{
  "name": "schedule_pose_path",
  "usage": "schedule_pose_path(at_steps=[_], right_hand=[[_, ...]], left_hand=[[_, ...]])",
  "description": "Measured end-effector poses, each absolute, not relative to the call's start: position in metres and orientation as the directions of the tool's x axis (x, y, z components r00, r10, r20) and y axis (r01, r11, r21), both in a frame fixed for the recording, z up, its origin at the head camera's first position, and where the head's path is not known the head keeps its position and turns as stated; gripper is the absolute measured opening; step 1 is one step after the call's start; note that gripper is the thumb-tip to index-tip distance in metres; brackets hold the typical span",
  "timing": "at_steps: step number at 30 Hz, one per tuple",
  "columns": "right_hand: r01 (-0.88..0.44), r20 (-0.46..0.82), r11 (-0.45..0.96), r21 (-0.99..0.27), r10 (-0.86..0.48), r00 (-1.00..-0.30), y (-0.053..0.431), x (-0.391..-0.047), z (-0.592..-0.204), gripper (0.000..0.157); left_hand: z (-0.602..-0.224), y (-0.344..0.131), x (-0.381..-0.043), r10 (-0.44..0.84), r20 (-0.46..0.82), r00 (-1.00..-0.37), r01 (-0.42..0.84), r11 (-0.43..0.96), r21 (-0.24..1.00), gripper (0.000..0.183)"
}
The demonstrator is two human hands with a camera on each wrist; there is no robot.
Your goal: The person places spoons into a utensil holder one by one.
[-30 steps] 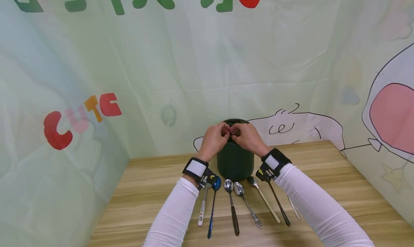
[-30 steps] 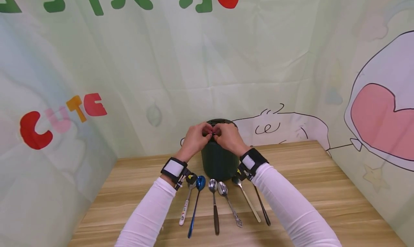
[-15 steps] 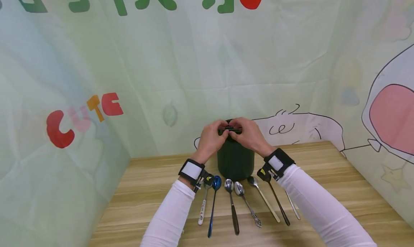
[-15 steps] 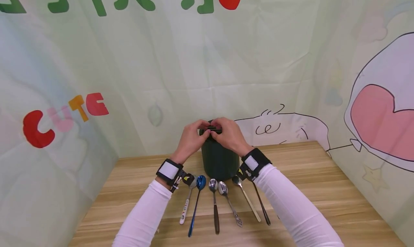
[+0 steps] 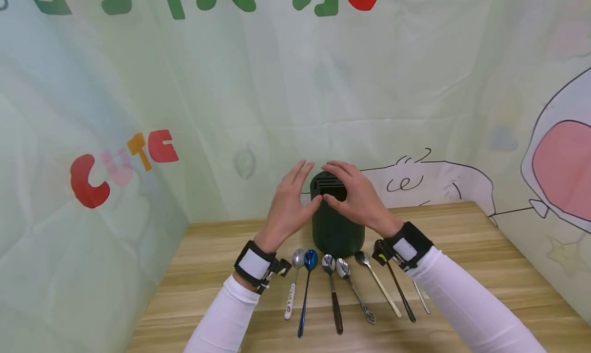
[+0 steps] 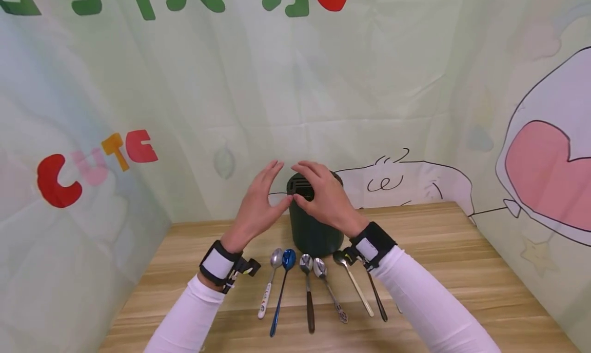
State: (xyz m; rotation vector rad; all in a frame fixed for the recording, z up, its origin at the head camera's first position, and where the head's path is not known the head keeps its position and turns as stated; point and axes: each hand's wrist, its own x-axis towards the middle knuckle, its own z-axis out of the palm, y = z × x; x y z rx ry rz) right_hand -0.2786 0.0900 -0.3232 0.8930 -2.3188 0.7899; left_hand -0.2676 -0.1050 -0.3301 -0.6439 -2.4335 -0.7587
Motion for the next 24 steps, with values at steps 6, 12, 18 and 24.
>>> schedule_pose_path(at_steps=[6, 12, 18, 24], right_hand=[[-0.777, 0.694, 0.568, -0.273, -0.443, -0.568, 0.088, -0.263, -0.329, 0.061], [-0.825, 0.72, 0.53, -0.195, -0.494, -0.487, 0.08, -0.25, -0.349, 0.064], [-0.818, 0.667, 0.537, -0.204, -0.536, -0.518, 0.069, -0.241, -0.374, 0.064], [-0.796, 0.583, 0.563, -0.222, -0.577, -0.571, 0.06, -0.236, -0.398, 0.063]], left_hand=[[-0.338, -0.117, -0.245, 0.281, 0.622, -0.731, 0.575, 0.744, 0.34, 0.08], [-0.355, -0.128, -0.226, 0.275, 0.628, -0.728, 0.554, 0.775, 0.303, 0.082], [-0.375, -0.136, -0.209, 0.261, 0.601, -0.755, 0.524, 0.791, 0.315, 0.082], [-0.396, -0.144, -0.192, 0.226, 0.542, -0.81, 0.466, 0.808, 0.36, 0.081]])
